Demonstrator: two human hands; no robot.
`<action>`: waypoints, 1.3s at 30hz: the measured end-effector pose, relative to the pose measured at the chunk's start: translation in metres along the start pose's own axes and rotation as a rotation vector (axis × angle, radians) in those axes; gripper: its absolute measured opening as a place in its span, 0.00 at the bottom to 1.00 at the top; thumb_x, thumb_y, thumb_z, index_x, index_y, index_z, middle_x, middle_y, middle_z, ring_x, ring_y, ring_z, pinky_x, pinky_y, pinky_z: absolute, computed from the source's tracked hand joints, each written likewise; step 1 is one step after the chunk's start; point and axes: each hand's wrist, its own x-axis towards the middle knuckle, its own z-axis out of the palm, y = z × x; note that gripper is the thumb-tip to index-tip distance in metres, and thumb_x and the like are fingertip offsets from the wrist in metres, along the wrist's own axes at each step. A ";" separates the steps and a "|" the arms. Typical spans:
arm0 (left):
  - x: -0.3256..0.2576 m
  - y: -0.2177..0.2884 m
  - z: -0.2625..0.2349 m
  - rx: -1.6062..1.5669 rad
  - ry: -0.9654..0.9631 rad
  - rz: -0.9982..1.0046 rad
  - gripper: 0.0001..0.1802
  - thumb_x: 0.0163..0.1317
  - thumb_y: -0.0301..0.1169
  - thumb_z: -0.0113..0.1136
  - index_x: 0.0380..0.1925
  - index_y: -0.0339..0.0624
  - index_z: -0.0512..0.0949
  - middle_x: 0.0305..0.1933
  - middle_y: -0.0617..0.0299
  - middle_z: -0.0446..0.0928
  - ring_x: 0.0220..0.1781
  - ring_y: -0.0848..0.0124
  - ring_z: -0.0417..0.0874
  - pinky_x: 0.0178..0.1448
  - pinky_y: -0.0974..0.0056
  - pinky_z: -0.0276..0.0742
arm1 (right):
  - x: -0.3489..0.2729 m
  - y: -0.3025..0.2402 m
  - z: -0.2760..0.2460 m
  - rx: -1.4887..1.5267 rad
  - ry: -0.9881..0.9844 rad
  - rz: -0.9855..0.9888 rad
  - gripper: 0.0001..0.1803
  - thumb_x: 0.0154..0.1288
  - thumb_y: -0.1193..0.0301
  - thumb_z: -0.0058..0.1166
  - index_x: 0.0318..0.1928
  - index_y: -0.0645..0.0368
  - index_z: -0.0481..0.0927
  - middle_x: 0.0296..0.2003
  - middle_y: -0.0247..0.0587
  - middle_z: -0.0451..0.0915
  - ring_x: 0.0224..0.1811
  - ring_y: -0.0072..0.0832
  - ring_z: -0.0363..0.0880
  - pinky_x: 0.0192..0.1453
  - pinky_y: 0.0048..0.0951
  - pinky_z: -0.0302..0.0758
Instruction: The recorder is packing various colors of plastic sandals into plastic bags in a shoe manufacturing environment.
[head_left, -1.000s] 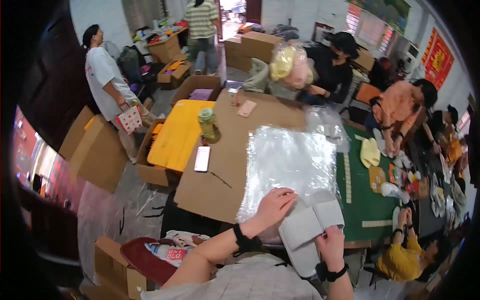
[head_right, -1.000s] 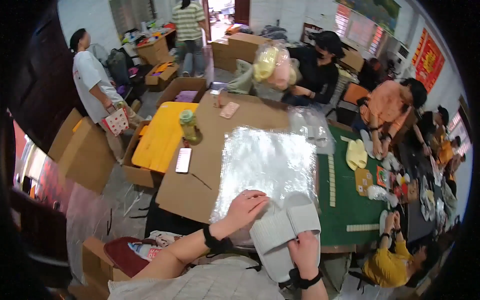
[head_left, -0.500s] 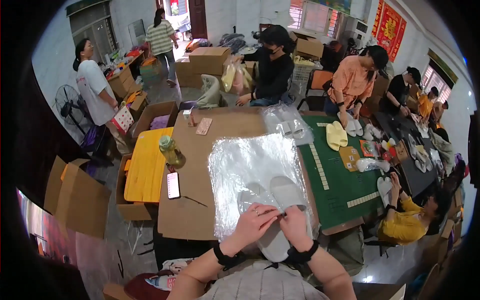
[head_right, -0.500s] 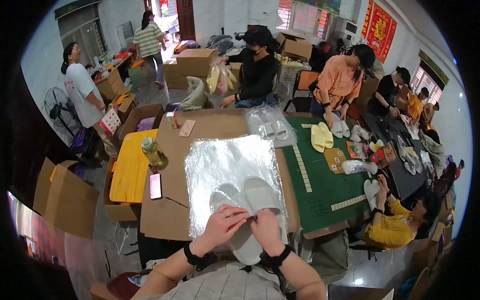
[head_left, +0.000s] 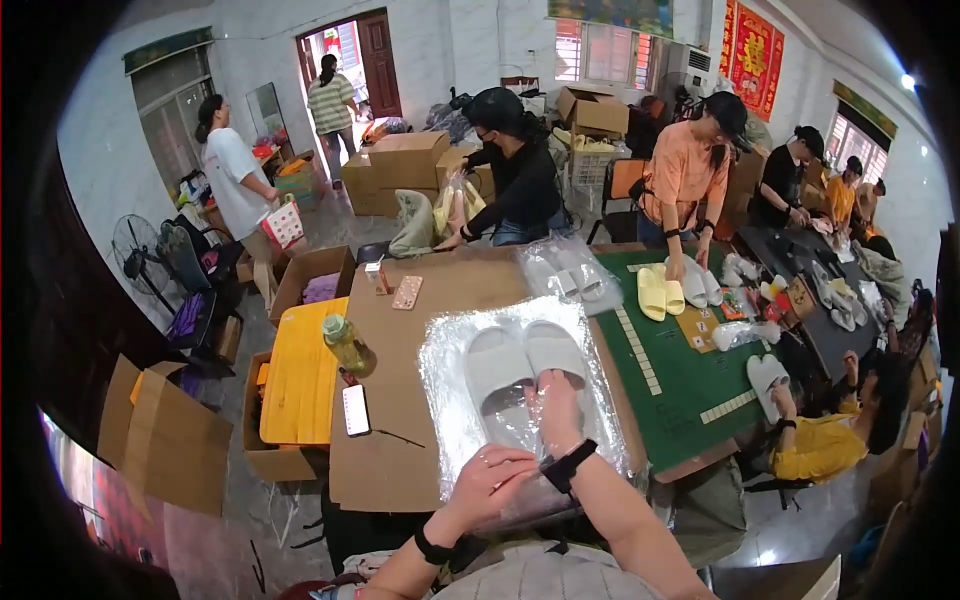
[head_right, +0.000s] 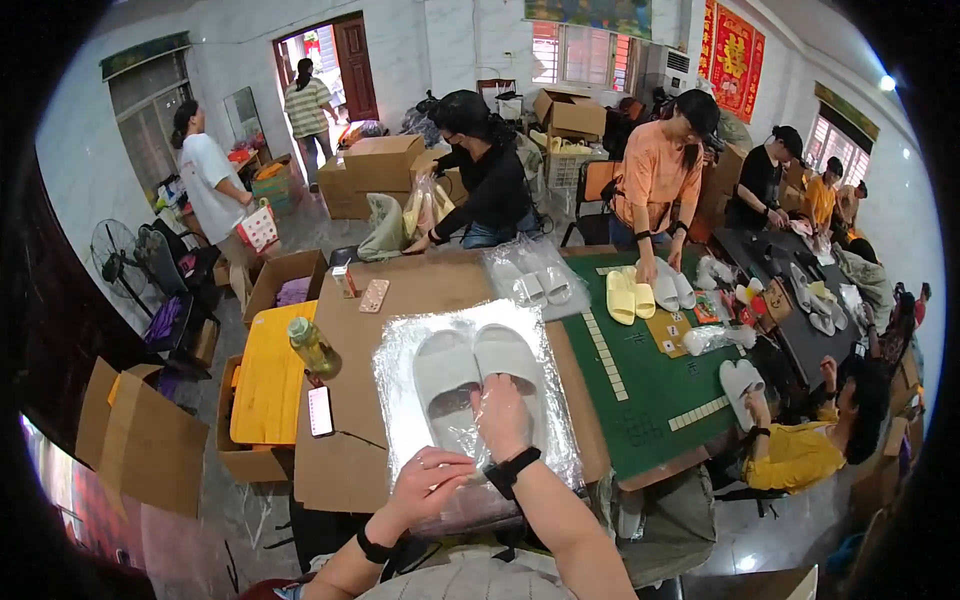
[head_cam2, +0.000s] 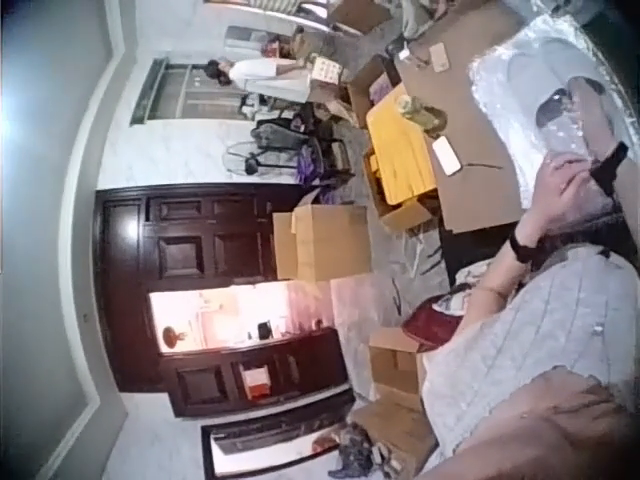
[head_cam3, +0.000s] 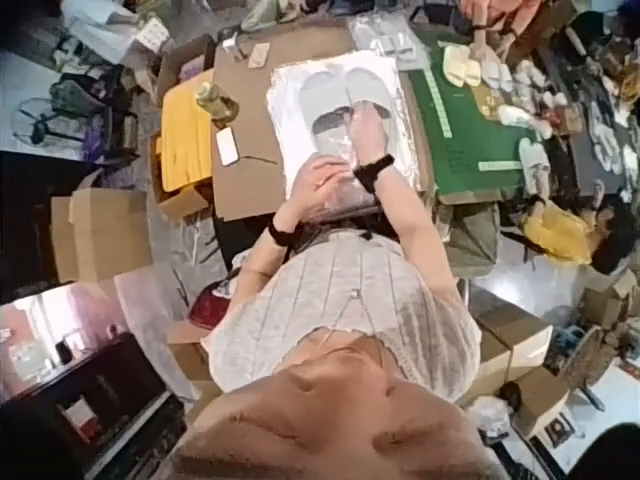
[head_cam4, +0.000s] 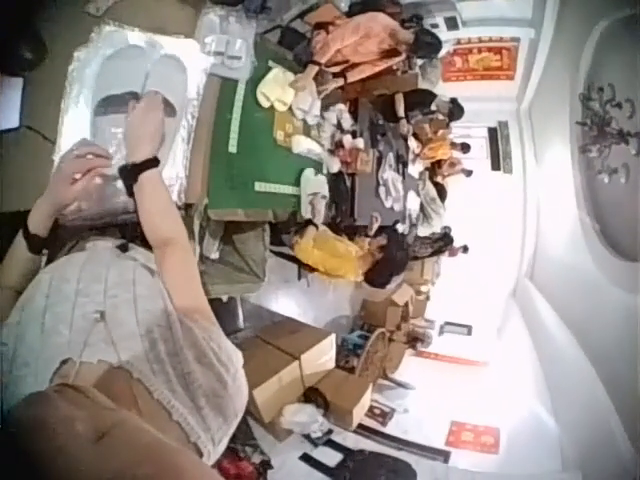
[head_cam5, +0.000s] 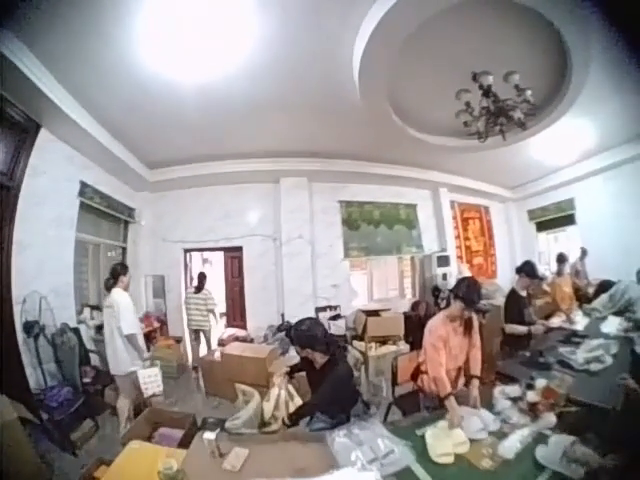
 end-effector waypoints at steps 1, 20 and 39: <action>-0.001 0.003 -0.005 0.011 0.007 0.006 0.11 0.59 0.27 0.68 0.44 0.46 0.88 0.49 0.62 0.85 0.46 0.59 0.82 0.53 0.59 0.80 | 0.005 0.000 0.004 -0.050 0.014 0.025 0.13 0.68 0.65 0.56 0.41 0.64 0.76 0.43 0.56 0.76 0.44 0.52 0.80 0.47 0.48 0.78; -0.030 -0.040 -0.031 0.364 0.128 -0.894 0.30 0.61 0.50 0.68 0.50 0.33 0.80 0.44 0.47 0.83 0.43 0.55 0.85 0.49 0.54 0.80 | -0.112 0.060 -0.146 0.795 -0.037 0.428 0.06 0.66 0.73 0.64 0.35 0.65 0.84 0.25 0.24 0.78 0.28 0.09 0.71 0.30 0.16 0.66; -0.074 -0.057 -0.034 -0.614 0.063 -1.124 0.09 0.68 0.28 0.61 0.41 0.34 0.85 0.27 0.67 0.80 0.20 0.81 0.68 0.24 0.73 0.63 | -0.085 0.120 -0.117 0.811 -0.572 0.714 0.12 0.68 0.68 0.61 0.45 0.64 0.86 0.33 0.34 0.87 0.24 0.12 0.72 0.28 0.17 0.68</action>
